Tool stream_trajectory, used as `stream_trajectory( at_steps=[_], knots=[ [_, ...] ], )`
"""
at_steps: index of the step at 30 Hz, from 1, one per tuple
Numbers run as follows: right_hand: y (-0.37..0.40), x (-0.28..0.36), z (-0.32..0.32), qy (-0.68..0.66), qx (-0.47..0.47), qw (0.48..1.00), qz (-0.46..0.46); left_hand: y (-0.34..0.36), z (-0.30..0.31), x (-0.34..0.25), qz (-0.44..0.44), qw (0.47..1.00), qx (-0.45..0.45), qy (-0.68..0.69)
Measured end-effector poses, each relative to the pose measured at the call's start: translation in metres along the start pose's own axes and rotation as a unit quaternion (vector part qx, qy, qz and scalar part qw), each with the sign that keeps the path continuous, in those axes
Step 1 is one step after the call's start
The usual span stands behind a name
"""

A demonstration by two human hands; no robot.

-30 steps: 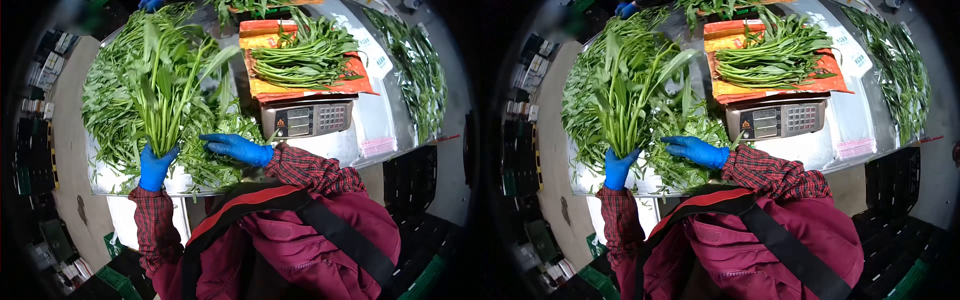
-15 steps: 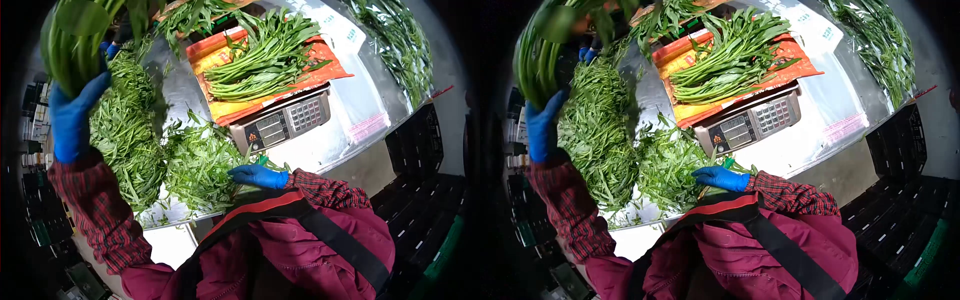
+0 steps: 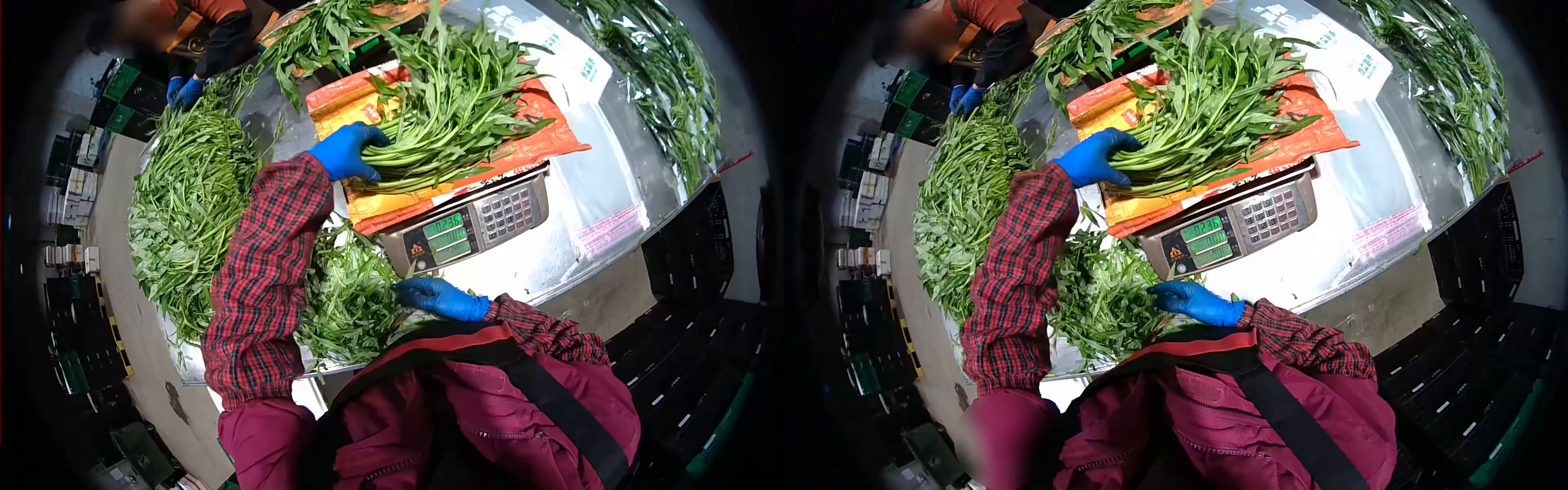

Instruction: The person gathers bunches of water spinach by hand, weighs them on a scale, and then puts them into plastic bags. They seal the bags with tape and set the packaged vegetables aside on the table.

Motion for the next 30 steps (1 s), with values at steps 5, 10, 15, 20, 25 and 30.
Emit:
stream_trajectory(
  at_steps=[5,10,15,20,25,30],
  knots=[
    [0.003,0.02,-0.002,0.077,-0.008,0.996,0.051,0.063,0.058,-0.026,-0.005,0.987,-0.16,0.014],
    [0.032,0.066,0.03,0.026,-0.165,0.976,0.136,0.155,0.069,-0.049,0.102,0.937,-0.309,0.13],
    [0.069,0.159,0.075,0.099,-0.317,0.89,0.312,0.204,0.032,-0.035,0.139,0.905,-0.348,0.204],
    [0.047,0.223,0.073,0.399,-0.233,0.781,0.42,0.186,0.006,-0.031,0.178,0.909,-0.33,0.184],
    [-0.023,0.223,0.06,0.656,-0.138,0.614,0.417,0.138,-0.001,-0.012,0.184,0.868,-0.408,0.214],
    [-0.07,0.201,0.08,0.775,-0.096,0.554,0.29,0.072,-0.016,0.029,0.168,0.872,-0.429,0.163]
  ],
)
Point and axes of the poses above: each hand's wrist, its own y-axis away from the middle knuckle, its own z-axis out of the back of the hand, x = y × z, the point moved 2 cm from there along -y, towards the middle knuckle, and after that the axes turned 3 degrees about -y, right-handed, at the moved point
